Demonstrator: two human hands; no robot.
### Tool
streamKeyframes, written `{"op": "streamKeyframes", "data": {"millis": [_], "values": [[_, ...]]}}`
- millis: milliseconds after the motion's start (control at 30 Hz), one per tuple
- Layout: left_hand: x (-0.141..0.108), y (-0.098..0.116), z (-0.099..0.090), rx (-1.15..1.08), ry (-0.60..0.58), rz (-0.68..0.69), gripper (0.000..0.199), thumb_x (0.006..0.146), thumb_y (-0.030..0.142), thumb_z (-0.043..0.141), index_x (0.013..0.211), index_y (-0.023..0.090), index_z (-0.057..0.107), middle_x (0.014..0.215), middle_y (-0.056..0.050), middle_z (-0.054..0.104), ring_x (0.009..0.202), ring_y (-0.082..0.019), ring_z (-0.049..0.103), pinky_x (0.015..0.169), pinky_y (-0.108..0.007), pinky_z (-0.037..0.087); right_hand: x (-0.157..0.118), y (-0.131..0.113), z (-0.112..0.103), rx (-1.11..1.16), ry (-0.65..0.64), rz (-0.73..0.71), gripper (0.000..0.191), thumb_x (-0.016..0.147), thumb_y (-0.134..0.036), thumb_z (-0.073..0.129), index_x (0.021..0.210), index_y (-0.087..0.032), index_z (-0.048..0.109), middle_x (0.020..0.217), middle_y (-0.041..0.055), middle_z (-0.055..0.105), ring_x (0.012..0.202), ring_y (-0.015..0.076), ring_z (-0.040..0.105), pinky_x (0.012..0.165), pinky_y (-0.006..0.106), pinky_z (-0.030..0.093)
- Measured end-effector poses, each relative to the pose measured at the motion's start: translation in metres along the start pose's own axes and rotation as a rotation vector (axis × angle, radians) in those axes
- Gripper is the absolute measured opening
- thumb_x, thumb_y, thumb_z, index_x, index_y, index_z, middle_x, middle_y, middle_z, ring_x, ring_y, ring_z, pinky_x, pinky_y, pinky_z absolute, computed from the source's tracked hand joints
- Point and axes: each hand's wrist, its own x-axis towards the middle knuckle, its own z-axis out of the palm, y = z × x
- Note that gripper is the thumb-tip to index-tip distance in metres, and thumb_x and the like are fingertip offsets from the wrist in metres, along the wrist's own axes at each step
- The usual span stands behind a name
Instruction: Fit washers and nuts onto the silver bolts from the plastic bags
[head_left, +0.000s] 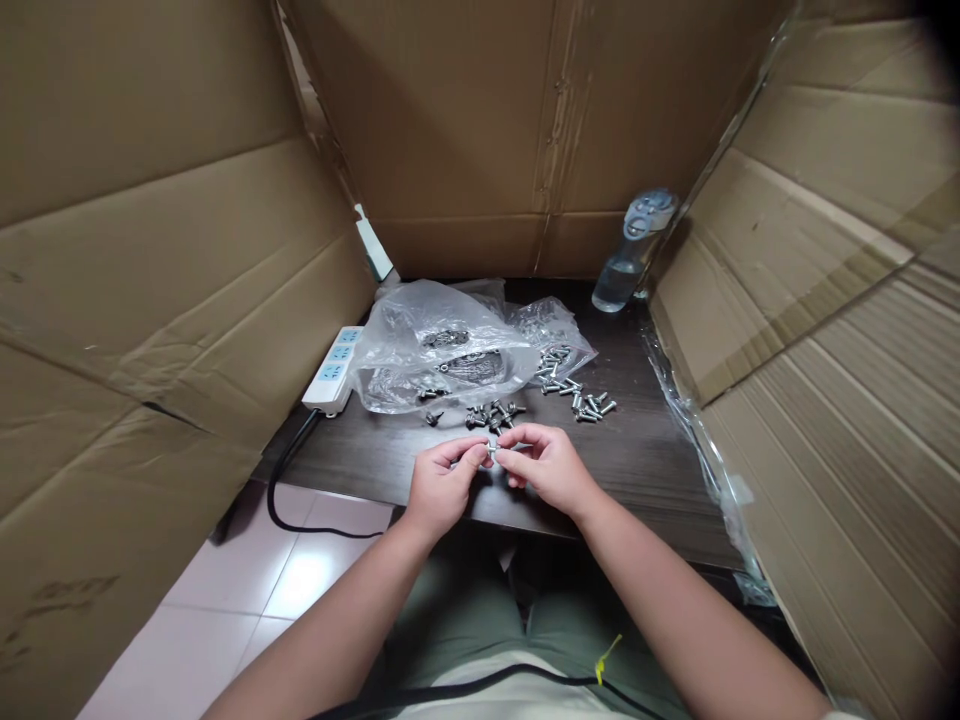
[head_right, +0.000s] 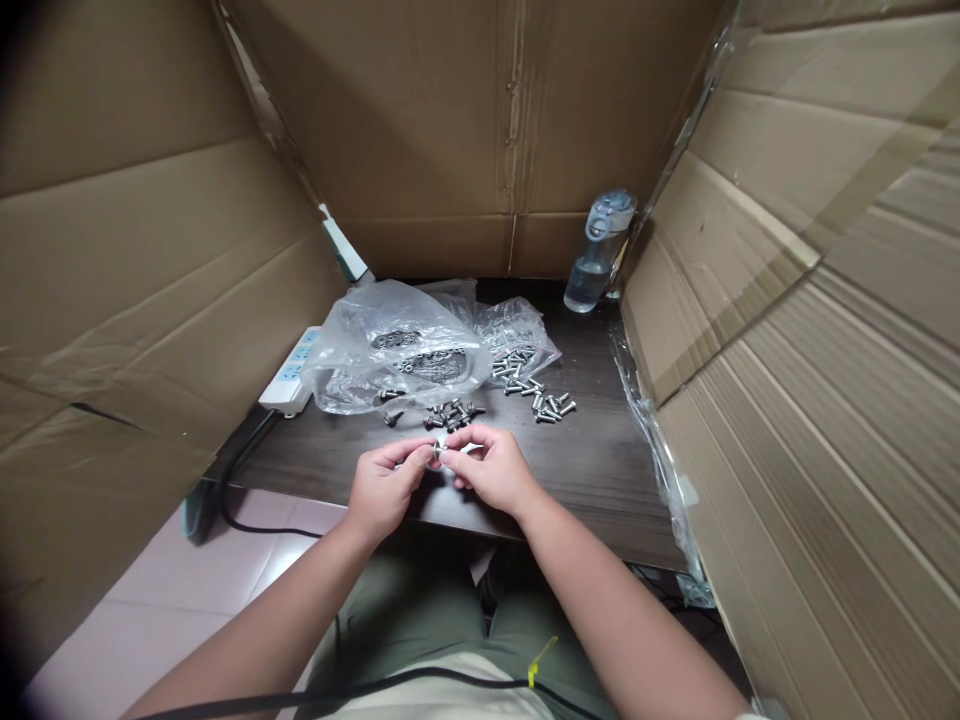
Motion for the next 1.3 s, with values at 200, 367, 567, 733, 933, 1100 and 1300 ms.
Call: {"op": "streamKeyframes", "data": {"millis": [200,367,567,733,933,1100,1300], "values": [[-0.002,0.004,0.001,0.023,-0.015,0.012,0.023,0.074,0.033,0.068,0.084,0.014,0.075,0.067,-0.006,0.069,0.056,-0.013,0.058,0.052,-0.023,0.046,0.003,0.004,0.005,-0.2,0.059,-0.01,0.049,0.085,-0.055,0.047,0.056,-0.016,0.052,0.039,-0.0028,0.049,0.033,0.0081,0.044,0.039,0.02,0.037],[0.001,-0.002,-0.001,-0.064,0.027,-0.032,0.032,0.073,0.037,0.068,0.092,0.012,0.073,0.067,-0.005,0.068,0.046,-0.008,0.05,0.044,-0.02,0.04,0.002,0.005,0.003,-0.001,0.024,-0.028,0.034,0.077,-0.05,0.063,0.087,-0.018,0.06,0.071,0.0003,0.063,0.046,0.0097,0.056,0.042,0.021,0.044],[0.0,0.008,0.002,-0.001,-0.034,0.003,0.022,0.071,0.032,0.07,0.083,0.014,0.075,0.067,-0.005,0.07,0.059,-0.014,0.061,0.055,-0.024,0.047,0.001,0.002,0.001,-0.027,-0.025,-0.028,0.031,0.072,-0.044,0.069,0.082,-0.014,0.066,0.064,0.0022,0.065,0.046,0.0104,0.056,0.046,0.022,0.045],[0.0,0.005,0.001,-0.03,-0.031,-0.013,0.023,0.073,0.032,0.069,0.085,0.013,0.074,0.069,-0.005,0.07,0.051,-0.01,0.055,0.05,-0.022,0.043,0.003,0.006,0.004,-0.102,0.029,0.022,0.049,0.083,-0.057,0.049,0.06,-0.014,0.057,0.042,-0.0012,0.052,0.034,0.0086,0.048,0.037,0.02,0.038],[0.003,-0.004,0.0,-0.132,-0.008,-0.055,0.03,0.073,0.036,0.069,0.093,0.013,0.072,0.065,-0.002,0.067,0.04,-0.005,0.043,0.04,-0.019,0.033,0.001,0.002,0.004,0.065,-0.001,-0.059,0.035,0.069,-0.041,0.073,0.09,-0.016,0.062,0.075,0.0015,0.065,0.053,0.0117,0.061,0.049,0.023,0.049],[-0.001,0.008,0.002,-0.013,-0.032,-0.016,0.023,0.073,0.031,0.069,0.088,0.015,0.075,0.071,-0.005,0.072,0.059,-0.013,0.062,0.056,-0.022,0.048,0.001,-0.002,0.003,0.082,-0.004,-0.027,0.032,0.069,-0.04,0.073,0.084,-0.013,0.064,0.064,0.0012,0.064,0.048,0.0108,0.057,0.047,0.023,0.047],[-0.002,0.003,-0.001,0.114,-0.056,0.075,0.017,0.075,0.026,0.068,0.087,0.016,0.075,0.078,-0.005,0.075,0.077,-0.018,0.069,0.075,-0.027,0.054,-0.002,0.001,0.006,-0.098,-0.059,-0.036,0.033,0.086,-0.046,0.051,0.072,-0.016,0.055,0.045,-0.004,0.055,0.039,0.0084,0.049,0.044,0.02,0.041]]}}
